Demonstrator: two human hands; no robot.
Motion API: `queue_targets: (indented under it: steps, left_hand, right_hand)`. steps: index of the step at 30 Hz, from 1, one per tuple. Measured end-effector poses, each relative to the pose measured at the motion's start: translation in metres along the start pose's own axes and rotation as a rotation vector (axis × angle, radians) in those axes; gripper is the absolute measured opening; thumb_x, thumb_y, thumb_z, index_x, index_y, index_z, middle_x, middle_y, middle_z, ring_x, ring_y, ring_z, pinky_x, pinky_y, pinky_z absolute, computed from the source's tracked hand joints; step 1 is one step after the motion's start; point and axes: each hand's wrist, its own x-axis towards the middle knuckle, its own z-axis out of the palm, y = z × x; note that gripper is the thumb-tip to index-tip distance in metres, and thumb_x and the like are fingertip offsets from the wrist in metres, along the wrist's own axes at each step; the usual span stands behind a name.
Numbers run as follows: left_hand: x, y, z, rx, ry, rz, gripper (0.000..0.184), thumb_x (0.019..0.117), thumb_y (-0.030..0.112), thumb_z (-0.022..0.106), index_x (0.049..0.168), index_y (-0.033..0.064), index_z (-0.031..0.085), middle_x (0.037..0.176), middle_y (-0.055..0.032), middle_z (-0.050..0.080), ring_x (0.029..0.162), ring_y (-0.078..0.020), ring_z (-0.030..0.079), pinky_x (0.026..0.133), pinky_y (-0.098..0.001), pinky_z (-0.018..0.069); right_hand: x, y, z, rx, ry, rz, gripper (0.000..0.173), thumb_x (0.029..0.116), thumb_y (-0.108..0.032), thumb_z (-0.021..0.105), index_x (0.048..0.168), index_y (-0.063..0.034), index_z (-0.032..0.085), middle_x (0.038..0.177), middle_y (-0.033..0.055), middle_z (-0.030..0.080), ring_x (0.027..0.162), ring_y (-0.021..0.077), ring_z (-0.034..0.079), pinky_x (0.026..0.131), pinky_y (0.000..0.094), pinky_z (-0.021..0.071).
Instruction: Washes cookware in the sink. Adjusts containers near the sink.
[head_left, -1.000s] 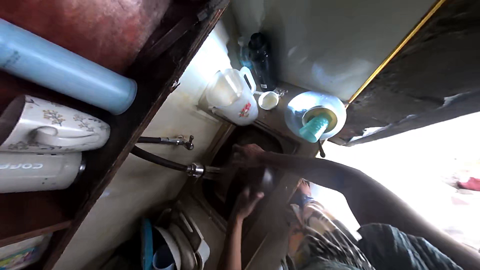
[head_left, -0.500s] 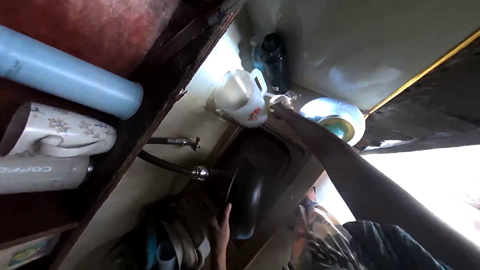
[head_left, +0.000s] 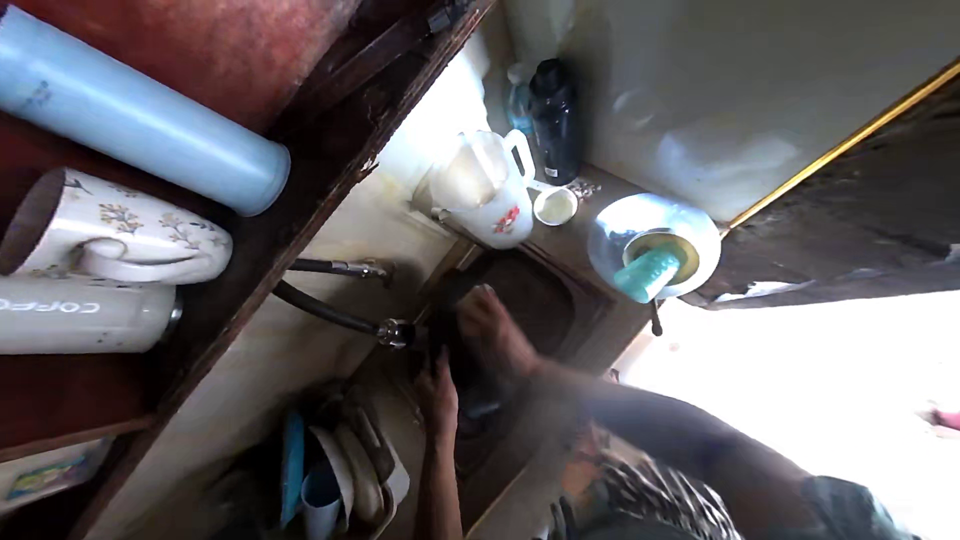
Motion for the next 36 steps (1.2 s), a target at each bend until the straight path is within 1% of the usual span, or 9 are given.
queue_targets:
  steps: [2, 5, 8, 13, 18, 23, 29, 32, 36]
  left_hand:
    - [0.001, -0.004, 0.005, -0.029, 0.020, -0.045, 0.037, 0.1076, 0.024, 0.053, 0.114, -0.0091, 0.069, 0.112, -0.0221, 0.070, 0.106, -0.0235, 0.065, 0.100, -0.0426, 0.0489]
    - [-0.011, -0.017, -0.001, -0.084, 0.061, -0.129, 0.039, 0.1057, 0.028, 0.057, 0.109, -0.0087, 0.070, 0.112, -0.0212, 0.069, 0.107, -0.0233, 0.062, 0.099, -0.0438, 0.0466]
    - [-0.011, -0.031, -0.007, -0.150, 0.054, -0.231, 0.043, 0.1070, 0.031, 0.053, 0.121, -0.0077, 0.065, 0.131, -0.0233, 0.063, 0.125, -0.0292, 0.056, 0.109, -0.0491, 0.0416]
    - [0.007, -0.057, -0.009, -0.349, 0.064, -0.262, 0.043, 0.1098, 0.028, 0.046, 0.135, -0.0043, 0.057, 0.137, -0.0205, 0.060, 0.125, -0.0246, 0.058, 0.107, -0.0438, 0.0457]
    - [-0.009, -0.060, -0.023, -0.464, 0.089, -0.327, 0.045, 0.1111, 0.032, 0.041, 0.140, 0.0000, 0.055, 0.139, -0.0173, 0.058, 0.126, -0.0227, 0.057, 0.106, -0.0457, 0.0467]
    - [-0.004, -0.090, -0.024, -0.805, 0.138, -0.416, 0.041, 0.1111, 0.033, 0.036, 0.137, 0.0065, 0.052, 0.121, -0.0115, 0.064, 0.106, -0.0181, 0.064, 0.088, -0.0418, 0.0558]
    - [-0.031, -0.107, -0.023, -0.937, 0.146, -0.458, 0.040, 0.1118, 0.036, 0.032, 0.134, 0.0097, 0.052, 0.115, -0.0083, 0.066, 0.102, -0.0163, 0.066, 0.084, -0.0405, 0.0580]
    - [-0.029, -0.097, -0.012, -0.947, 0.132, -0.433, 0.038, 0.1123, 0.032, 0.032, 0.133, 0.0076, 0.053, 0.112, -0.0088, 0.066, 0.100, -0.0150, 0.066, 0.084, -0.0385, 0.0583]
    - [-0.021, -0.112, -0.021, -1.025, 0.233, -0.450, 0.034, 0.1117, 0.032, 0.030, 0.123, 0.0093, 0.052, 0.100, -0.0051, 0.062, 0.088, -0.0132, 0.063, 0.075, -0.0348, 0.0559]
  right_hand:
    - [-0.003, -0.012, 0.024, -0.085, -0.105, 0.013, 0.039, 0.1051, -0.031, 0.052, 0.139, -0.0185, 0.066, 0.160, 0.0125, 0.045, 0.155, 0.0360, 0.027, 0.124, 0.0669, 0.0137]
    - [0.058, 0.026, 0.004, 0.032, -0.229, 0.307, 0.040, 0.1097, -0.031, 0.047, 0.139, -0.0091, 0.063, 0.145, 0.0156, 0.060, 0.137, 0.0329, 0.053, 0.115, 0.0579, 0.0396]
    - [0.060, 0.037, 0.020, 0.057, -0.096, 0.362, 0.037, 0.1096, -0.025, 0.048, 0.137, -0.0064, 0.064, 0.141, 0.0191, 0.062, 0.133, 0.0383, 0.056, 0.112, 0.0599, 0.0416]
    - [-0.021, -0.004, 0.061, -0.063, -0.148, 0.158, 0.043, 0.1081, -0.035, 0.045, 0.148, -0.0270, 0.057, 0.167, 0.0075, 0.033, 0.157, 0.0369, 0.019, 0.122, 0.0688, 0.0159]
    - [0.066, 0.050, 0.040, -0.020, -0.163, 0.509, 0.050, 0.1126, -0.040, 0.031, 0.150, -0.0136, 0.052, 0.153, 0.0162, 0.052, 0.144, 0.0386, 0.045, 0.112, 0.0714, 0.0317]
    - [-0.001, -0.007, 0.064, -0.281, -0.413, 0.100, 0.047, 0.1113, -0.035, 0.035, 0.157, -0.0253, 0.045, 0.166, 0.0031, 0.036, 0.157, 0.0311, 0.021, 0.125, 0.0643, 0.0105]
    - [0.041, 0.085, 0.062, -0.413, -0.430, 0.188, 0.045, 0.1107, -0.025, 0.039, 0.152, -0.0105, 0.050, 0.153, 0.0184, 0.051, 0.144, 0.0403, 0.045, 0.116, 0.0622, 0.0352]
    - [0.047, 0.016, 0.101, -0.400, -0.477, 0.189, 0.045, 0.1038, -0.034, 0.058, 0.145, -0.0158, 0.058, 0.151, 0.0167, 0.053, 0.142, 0.0406, 0.045, 0.114, 0.0691, 0.0303]
    - [-0.048, -0.041, 0.094, -0.399, -0.517, -0.193, 0.044, 0.1039, -0.031, 0.054, 0.146, -0.0225, 0.058, 0.162, 0.0082, 0.043, 0.154, 0.0391, 0.028, 0.121, 0.0692, 0.0179]
